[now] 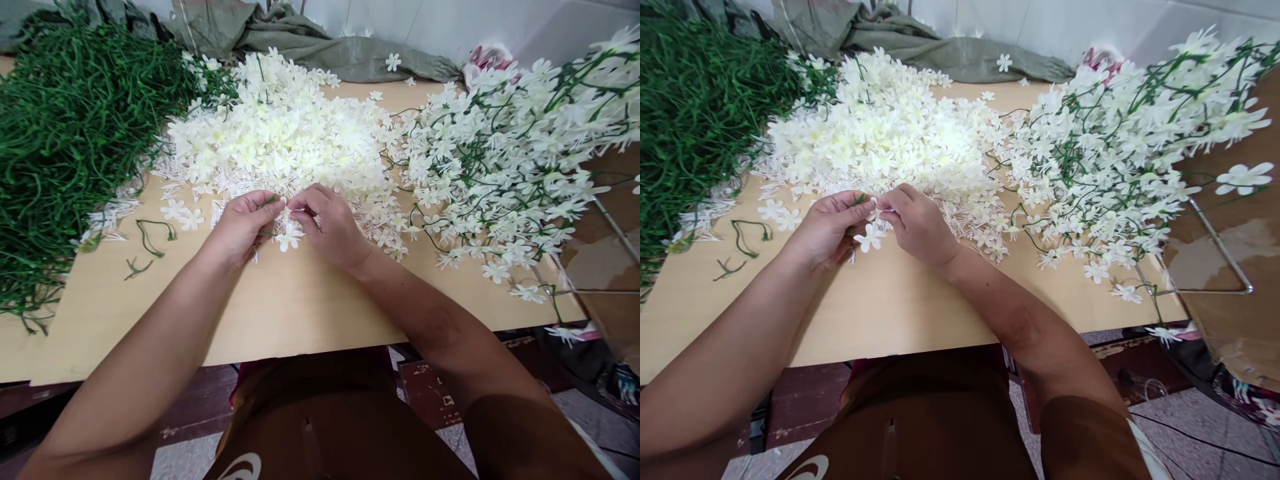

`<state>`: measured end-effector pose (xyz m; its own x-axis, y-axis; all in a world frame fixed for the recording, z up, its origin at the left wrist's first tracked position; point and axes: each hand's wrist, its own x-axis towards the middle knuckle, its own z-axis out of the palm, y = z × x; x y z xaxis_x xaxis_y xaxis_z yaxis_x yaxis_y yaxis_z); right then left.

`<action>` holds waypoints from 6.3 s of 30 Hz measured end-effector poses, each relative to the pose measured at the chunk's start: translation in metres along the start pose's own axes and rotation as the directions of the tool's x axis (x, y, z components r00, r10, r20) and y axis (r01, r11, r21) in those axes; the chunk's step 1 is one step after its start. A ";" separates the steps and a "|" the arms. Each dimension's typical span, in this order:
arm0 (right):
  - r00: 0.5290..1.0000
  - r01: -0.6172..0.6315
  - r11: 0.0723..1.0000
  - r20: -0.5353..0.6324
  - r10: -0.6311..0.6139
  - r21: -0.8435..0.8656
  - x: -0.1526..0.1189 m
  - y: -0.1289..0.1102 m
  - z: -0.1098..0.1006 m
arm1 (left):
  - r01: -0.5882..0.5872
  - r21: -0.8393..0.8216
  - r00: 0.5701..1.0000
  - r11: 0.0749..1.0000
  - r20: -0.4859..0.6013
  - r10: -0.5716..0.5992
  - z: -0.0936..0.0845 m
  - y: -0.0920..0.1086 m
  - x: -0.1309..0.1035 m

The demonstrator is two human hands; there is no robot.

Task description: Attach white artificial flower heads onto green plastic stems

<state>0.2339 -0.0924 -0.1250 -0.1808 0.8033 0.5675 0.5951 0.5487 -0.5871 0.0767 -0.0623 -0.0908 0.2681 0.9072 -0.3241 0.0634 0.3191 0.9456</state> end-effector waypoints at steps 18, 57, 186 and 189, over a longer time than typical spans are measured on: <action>0.928 0.275 0.926 -0.181 -0.326 -0.259 0.000 0.009 0.008 | 0.144 -0.386 0.989 0.911 0.069 -0.128 0.003 0.003 -0.004; 0.994 -0.071 0.997 -0.087 0.068 -0.025 0.003 0.014 -0.011 | -0.156 0.327 0.984 0.932 -0.027 0.174 0.002 -0.006 -0.007; 0.958 -0.285 0.898 0.115 0.262 0.334 0.002 0.002 -0.002 | -0.295 0.319 0.950 0.901 -0.005 0.313 0.006 -0.008 0.000; 0.969 -0.245 0.909 0.102 0.224 0.337 0.004 0.004 -0.003 | -0.290 0.331 0.949 0.898 -0.019 0.313 0.006 -0.008 -0.002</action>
<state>0.2378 -0.0877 -0.1240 -0.1218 0.9249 0.3602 0.3215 0.3801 -0.8673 0.0816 -0.0681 -0.0977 0.2561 0.9666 -0.0119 0.2978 -0.0672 0.9523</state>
